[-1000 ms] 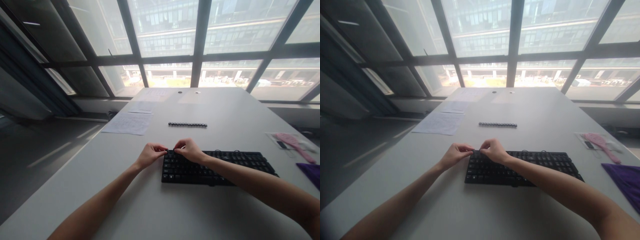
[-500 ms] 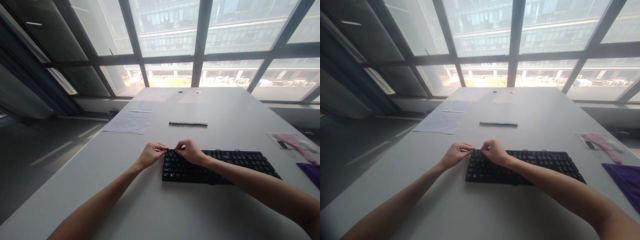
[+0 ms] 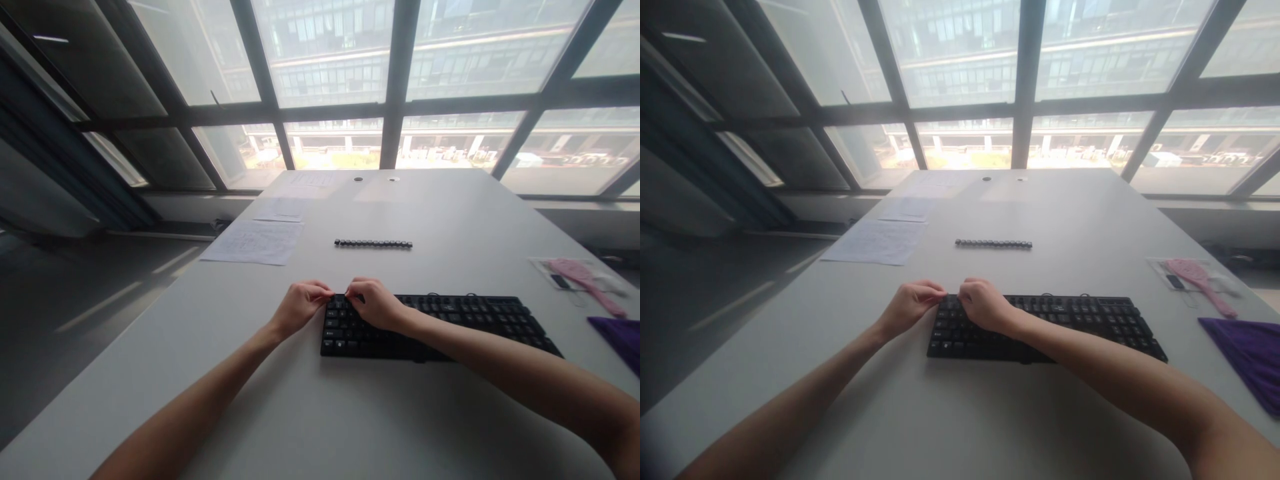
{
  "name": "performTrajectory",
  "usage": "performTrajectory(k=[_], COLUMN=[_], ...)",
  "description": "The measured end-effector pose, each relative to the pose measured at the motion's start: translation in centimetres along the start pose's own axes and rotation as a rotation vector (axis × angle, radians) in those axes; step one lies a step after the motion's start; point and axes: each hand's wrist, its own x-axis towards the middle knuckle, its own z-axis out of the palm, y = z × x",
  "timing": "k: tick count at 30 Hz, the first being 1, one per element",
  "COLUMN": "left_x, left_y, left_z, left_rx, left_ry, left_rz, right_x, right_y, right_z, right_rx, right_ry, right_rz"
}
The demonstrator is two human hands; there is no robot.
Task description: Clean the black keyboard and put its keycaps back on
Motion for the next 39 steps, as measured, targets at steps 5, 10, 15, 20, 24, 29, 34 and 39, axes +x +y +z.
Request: performTrajectory(k=[5,10,15,20,24,29,34,39], left_x=[-0.4,-0.6,-0.7,0.1,3.6,10.9,16.6,18.4], left_y=[-0.2,-0.8,-0.9,-2.3,-3.8,-4.9,-6.3,-7.8], left_z=[-0.3,-0.1,0.3,0.2,-1.0,-1.6,-0.8,-0.2], left_rx=[0.127,0.19,0.159,-0.036,0.088,0.224,0.289,0.296], left_ry=[-0.036,-0.064,-0.011,0.203,0.24,0.21,0.14,0.082], left_rz=[0.114,0.151,0.141,-0.082,-0.108,-0.074,-0.061,-0.078], right_x=[-0.4,-0.5,-0.4,0.4,3.3,8.6,12.3,14.1], right_y=[-0.2,0.1,0.1,0.0,2.0,5.7,8.1,9.2], right_z=[-0.1,0.2,0.2,-1.5,-4.0,-4.9,-3.3,-1.9], right_rx=[-0.032,-0.086,-0.103,-0.091,-0.21,-0.438,-0.484,-0.491], right_ry=[-0.02,-0.019,-0.03,0.065,0.184,0.134,0.053,0.006], right_rz=[-0.016,-0.041,-0.051,0.02,0.106,0.184,0.142,0.132])
